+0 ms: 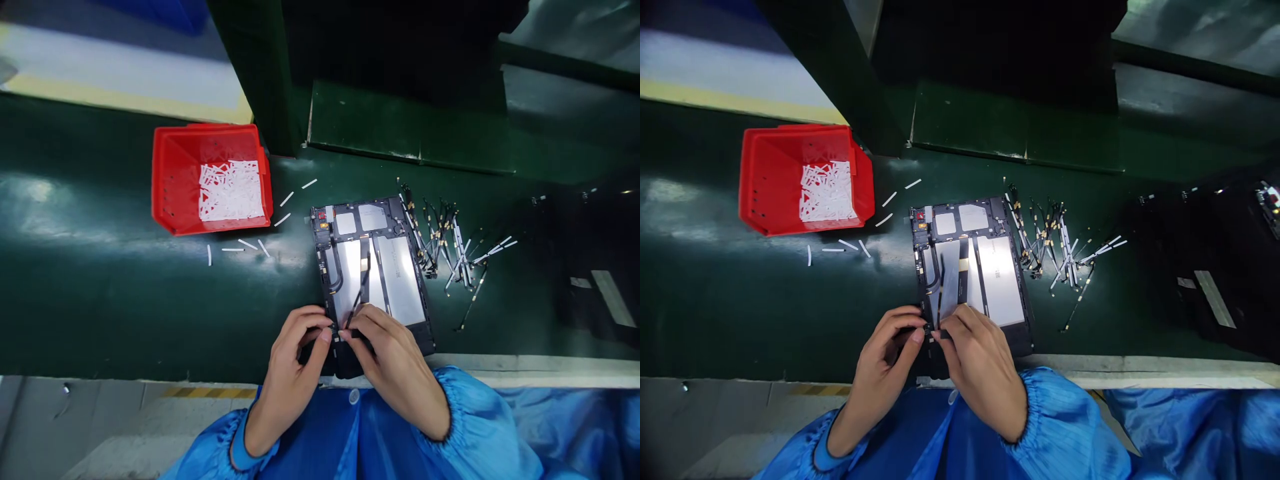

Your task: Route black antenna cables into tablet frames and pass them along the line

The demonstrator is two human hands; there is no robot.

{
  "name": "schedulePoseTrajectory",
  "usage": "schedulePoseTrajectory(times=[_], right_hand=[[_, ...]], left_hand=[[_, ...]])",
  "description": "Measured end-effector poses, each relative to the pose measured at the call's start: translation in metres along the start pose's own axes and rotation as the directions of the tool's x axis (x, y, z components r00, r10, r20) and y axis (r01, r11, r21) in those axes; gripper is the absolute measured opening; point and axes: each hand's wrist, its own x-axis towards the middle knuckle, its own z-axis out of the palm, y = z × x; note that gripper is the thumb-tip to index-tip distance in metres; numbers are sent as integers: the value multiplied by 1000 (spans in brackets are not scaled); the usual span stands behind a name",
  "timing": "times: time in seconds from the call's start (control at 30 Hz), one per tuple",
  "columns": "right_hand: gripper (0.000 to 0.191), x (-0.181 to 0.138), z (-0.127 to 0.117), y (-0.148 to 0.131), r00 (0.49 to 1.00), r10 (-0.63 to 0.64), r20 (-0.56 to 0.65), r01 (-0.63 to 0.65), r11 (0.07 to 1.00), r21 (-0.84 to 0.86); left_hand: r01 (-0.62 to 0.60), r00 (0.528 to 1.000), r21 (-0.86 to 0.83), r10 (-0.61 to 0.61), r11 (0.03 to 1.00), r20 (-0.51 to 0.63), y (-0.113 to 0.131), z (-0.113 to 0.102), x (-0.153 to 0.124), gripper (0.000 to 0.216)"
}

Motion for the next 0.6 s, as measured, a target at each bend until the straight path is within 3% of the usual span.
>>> schedulePoseTrajectory(times=[0.6], right_hand=[[10, 0, 11, -2, 996, 17, -87, -20, 999, -34]], left_hand=[[-13, 1000, 3, 13, 1000, -17, -3, 3, 1, 10]])
